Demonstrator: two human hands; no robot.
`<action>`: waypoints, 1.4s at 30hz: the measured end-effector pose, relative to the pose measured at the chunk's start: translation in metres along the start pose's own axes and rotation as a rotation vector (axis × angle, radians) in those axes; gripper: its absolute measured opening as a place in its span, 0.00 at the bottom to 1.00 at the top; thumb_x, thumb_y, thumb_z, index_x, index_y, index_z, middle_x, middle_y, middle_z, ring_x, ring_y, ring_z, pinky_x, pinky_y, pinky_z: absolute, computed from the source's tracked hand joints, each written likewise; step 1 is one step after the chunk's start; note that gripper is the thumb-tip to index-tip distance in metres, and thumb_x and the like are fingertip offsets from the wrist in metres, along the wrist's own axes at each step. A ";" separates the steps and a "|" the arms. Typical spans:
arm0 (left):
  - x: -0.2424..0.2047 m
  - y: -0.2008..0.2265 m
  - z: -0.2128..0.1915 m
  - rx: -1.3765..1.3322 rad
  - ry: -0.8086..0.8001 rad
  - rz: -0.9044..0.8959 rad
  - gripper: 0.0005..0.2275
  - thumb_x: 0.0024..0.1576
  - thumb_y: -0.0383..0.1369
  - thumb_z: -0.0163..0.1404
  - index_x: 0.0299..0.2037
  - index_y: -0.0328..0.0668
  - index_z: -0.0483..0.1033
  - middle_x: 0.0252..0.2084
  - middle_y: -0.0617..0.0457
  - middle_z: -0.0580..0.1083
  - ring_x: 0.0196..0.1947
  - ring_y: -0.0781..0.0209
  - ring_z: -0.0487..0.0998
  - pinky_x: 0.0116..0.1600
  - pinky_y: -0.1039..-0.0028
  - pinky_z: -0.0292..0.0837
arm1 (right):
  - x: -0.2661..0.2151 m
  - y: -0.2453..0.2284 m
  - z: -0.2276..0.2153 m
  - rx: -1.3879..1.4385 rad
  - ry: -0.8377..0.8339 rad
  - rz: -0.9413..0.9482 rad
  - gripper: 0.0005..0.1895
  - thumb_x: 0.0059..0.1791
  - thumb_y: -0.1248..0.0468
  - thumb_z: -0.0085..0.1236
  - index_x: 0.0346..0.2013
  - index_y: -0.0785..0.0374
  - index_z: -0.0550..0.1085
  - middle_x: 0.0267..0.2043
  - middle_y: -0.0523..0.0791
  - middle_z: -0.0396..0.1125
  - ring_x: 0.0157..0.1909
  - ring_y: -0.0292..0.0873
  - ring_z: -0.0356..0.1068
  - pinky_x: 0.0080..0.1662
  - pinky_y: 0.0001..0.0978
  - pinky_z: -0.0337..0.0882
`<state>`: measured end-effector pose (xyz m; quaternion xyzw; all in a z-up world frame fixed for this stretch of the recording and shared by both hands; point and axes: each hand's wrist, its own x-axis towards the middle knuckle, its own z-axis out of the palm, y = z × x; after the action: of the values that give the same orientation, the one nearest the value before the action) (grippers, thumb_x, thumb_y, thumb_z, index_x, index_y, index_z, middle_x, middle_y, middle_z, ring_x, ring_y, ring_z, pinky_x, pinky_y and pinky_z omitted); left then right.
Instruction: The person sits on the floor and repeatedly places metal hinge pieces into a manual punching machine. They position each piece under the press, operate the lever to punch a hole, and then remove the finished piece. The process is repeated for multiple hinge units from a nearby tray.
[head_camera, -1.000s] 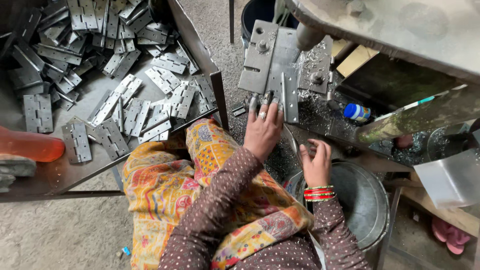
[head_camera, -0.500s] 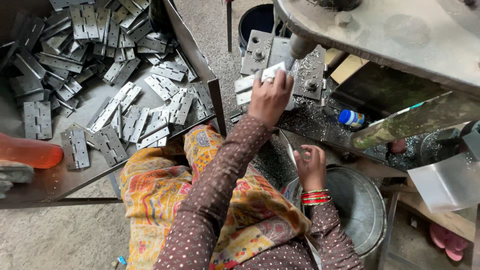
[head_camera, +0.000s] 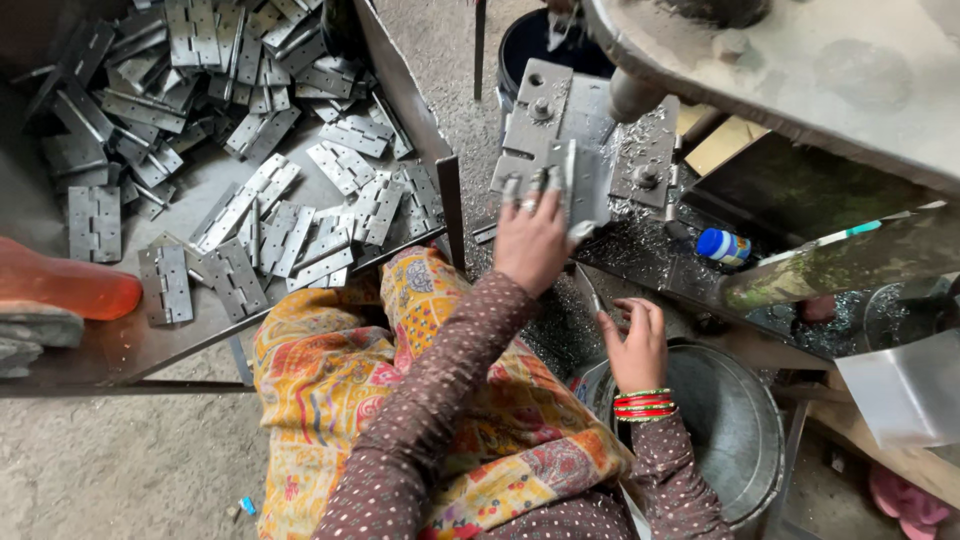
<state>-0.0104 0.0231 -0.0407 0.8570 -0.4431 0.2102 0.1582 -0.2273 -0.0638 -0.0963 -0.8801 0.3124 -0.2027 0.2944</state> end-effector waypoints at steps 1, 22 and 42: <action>0.000 0.007 0.004 -0.032 -0.078 -0.022 0.25 0.52 0.45 0.46 0.53 0.33 0.76 0.61 0.41 0.68 0.61 0.47 0.70 0.68 0.46 0.51 | -0.002 0.000 0.000 0.007 -0.007 -0.005 0.22 0.50 0.51 0.59 0.49 0.66 0.73 0.53 0.51 0.64 0.49 0.49 0.71 0.49 0.39 0.73; 0.015 0.001 0.019 -0.055 -0.109 0.001 0.12 0.58 0.31 0.44 0.45 0.34 0.77 0.56 0.42 0.72 0.60 0.46 0.70 0.69 0.48 0.57 | -0.019 0.113 0.090 -0.195 -0.431 0.302 0.25 0.47 0.47 0.58 0.45 0.65 0.68 0.33 0.57 0.73 0.34 0.62 0.75 0.36 0.54 0.74; 0.042 0.000 0.053 0.095 -0.110 -0.002 0.16 0.56 0.28 0.43 0.53 0.33 0.75 0.57 0.41 0.71 0.60 0.45 0.71 0.67 0.50 0.60 | -0.010 0.093 0.067 -0.170 -0.443 0.277 0.26 0.46 0.45 0.58 0.42 0.64 0.67 0.31 0.57 0.72 0.32 0.62 0.75 0.35 0.52 0.74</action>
<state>0.0232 -0.0303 -0.0649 0.8742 -0.4400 0.1832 0.0929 -0.2387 -0.0895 -0.2076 -0.8733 0.3739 0.0638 0.3057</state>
